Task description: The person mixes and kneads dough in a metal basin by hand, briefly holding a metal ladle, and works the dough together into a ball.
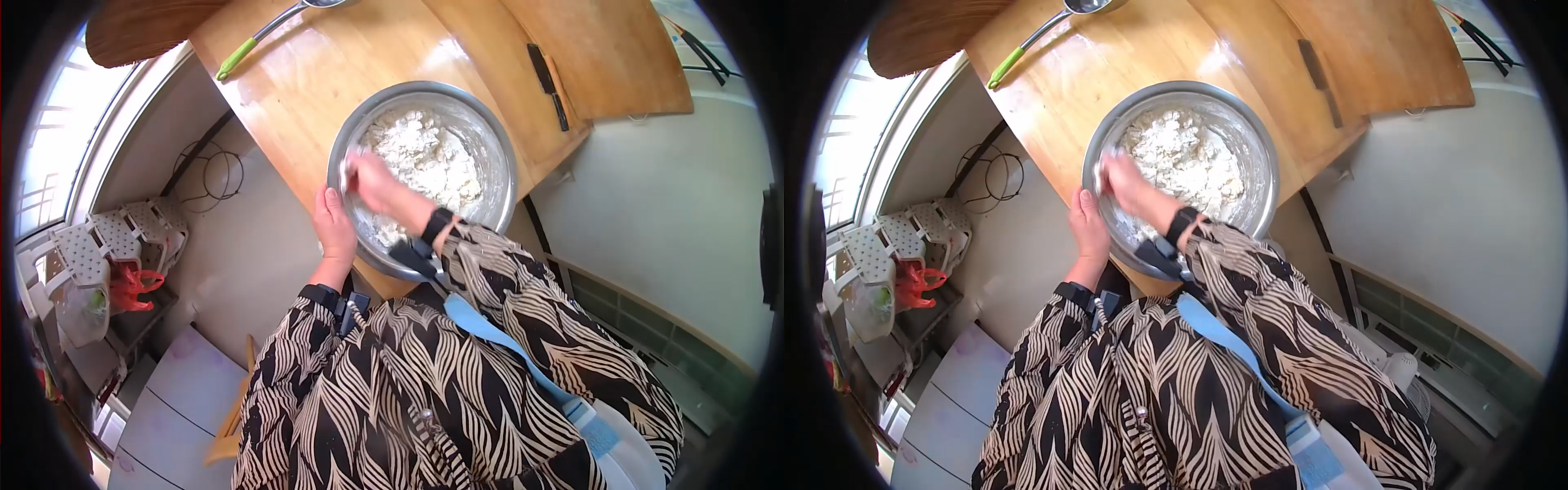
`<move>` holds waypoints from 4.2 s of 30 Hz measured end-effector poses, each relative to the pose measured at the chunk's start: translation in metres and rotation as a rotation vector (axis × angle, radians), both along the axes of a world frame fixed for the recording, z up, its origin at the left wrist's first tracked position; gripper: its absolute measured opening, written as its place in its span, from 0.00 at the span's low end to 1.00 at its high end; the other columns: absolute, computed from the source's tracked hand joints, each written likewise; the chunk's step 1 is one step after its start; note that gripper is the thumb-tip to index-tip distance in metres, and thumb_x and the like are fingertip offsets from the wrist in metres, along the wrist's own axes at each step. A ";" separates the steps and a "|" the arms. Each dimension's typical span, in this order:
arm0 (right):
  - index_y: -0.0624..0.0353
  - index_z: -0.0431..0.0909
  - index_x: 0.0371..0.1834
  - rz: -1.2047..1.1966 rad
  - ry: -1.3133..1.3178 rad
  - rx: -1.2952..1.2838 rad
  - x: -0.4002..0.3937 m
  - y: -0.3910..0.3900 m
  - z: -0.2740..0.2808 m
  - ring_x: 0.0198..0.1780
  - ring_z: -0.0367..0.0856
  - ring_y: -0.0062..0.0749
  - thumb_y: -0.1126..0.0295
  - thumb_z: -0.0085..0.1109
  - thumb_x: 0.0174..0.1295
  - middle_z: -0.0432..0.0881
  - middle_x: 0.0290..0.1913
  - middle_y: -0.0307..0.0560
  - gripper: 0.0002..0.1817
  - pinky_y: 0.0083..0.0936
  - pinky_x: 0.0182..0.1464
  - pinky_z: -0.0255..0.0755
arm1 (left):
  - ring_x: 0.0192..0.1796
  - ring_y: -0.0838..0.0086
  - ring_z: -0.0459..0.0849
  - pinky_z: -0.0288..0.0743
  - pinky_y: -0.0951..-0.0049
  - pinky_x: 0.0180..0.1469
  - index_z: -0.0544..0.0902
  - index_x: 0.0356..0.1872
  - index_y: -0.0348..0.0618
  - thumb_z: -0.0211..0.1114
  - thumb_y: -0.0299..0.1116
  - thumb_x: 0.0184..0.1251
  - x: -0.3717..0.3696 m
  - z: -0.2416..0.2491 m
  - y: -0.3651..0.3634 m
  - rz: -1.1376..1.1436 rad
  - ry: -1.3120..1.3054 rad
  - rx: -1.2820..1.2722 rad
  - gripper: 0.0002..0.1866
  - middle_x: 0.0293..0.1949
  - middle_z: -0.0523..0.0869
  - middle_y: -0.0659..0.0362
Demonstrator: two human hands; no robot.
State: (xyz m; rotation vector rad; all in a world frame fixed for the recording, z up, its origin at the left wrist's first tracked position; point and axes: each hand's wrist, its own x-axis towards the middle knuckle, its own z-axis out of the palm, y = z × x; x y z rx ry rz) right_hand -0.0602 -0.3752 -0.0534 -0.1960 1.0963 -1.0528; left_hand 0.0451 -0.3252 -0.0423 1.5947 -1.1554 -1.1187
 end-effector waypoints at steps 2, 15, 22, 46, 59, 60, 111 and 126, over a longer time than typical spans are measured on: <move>0.58 0.72 0.30 -0.157 0.116 -0.081 -0.019 -0.024 0.009 0.26 0.74 0.26 0.63 0.46 0.68 0.75 0.24 0.40 0.12 0.27 0.30 0.69 | 0.44 0.60 0.81 0.73 0.66 0.48 0.74 0.53 0.31 0.46 0.42 0.74 -0.008 -0.001 0.005 -0.015 0.010 0.015 0.22 0.44 0.82 0.44; 0.68 0.78 0.34 1.622 1.099 -0.142 -0.073 0.113 0.060 0.38 0.82 0.56 0.67 0.50 0.55 0.82 0.33 0.63 0.13 0.42 0.42 0.75 | 0.40 0.62 0.81 0.73 0.67 0.44 0.73 0.52 0.34 0.44 0.40 0.75 -0.018 0.023 0.009 0.027 -0.029 0.055 0.19 0.38 0.83 0.48; 0.70 0.76 0.28 -0.041 0.169 0.255 -0.020 -0.040 0.008 0.30 0.80 0.56 0.69 0.47 0.58 0.79 0.29 0.67 0.13 0.44 0.31 0.74 | 0.41 0.57 0.80 0.72 0.64 0.45 0.72 0.52 0.33 0.43 0.39 0.75 -0.013 0.027 0.012 -0.052 -0.180 -0.015 0.19 0.40 0.82 0.46; 0.68 0.71 0.40 0.711 0.724 -0.163 -0.014 0.110 0.026 0.41 0.78 0.42 0.69 0.42 0.65 0.78 0.36 0.57 0.12 0.36 0.47 0.70 | 0.41 0.60 0.77 0.70 0.65 0.47 0.71 0.49 0.32 0.43 0.39 0.76 -0.017 0.016 0.020 0.033 -0.013 0.037 0.19 0.40 0.80 0.47; 0.66 0.77 0.26 1.347 0.995 -0.372 -0.111 0.163 0.018 0.34 0.78 0.57 0.63 0.47 0.60 0.77 0.26 0.62 0.16 0.45 0.40 0.72 | 0.36 0.61 0.76 0.70 0.65 0.42 0.72 0.45 0.34 0.42 0.40 0.76 -0.017 0.016 0.022 0.015 -0.108 -0.012 0.17 0.34 0.78 0.49; 0.65 0.78 0.25 1.473 1.110 -0.351 -0.134 0.159 0.038 0.33 0.79 0.55 0.63 0.49 0.56 0.79 0.26 0.60 0.15 0.44 0.37 0.74 | 0.36 0.62 0.75 0.70 0.65 0.42 0.72 0.44 0.34 0.42 0.40 0.76 -0.017 0.018 0.019 0.011 -0.089 -0.011 0.17 0.34 0.78 0.50; 0.66 0.79 0.31 0.801 1.062 0.013 -0.019 0.100 0.036 0.38 0.82 0.54 0.66 0.58 0.50 0.81 0.34 0.63 0.12 0.41 0.44 0.74 | 0.30 0.73 0.73 0.70 0.71 0.36 0.76 0.39 0.35 0.50 0.40 0.73 -0.018 0.013 0.000 0.091 -0.097 0.009 0.16 0.27 0.78 0.57; 0.64 0.80 0.29 1.304 1.406 -0.075 -0.088 0.138 0.023 0.38 0.82 0.50 0.71 0.59 0.46 0.82 0.32 0.59 0.09 0.38 0.43 0.76 | 0.30 0.71 0.73 0.69 0.70 0.36 0.75 0.38 0.35 0.48 0.41 0.74 -0.016 0.014 0.003 0.050 -0.088 0.029 0.16 0.27 0.77 0.56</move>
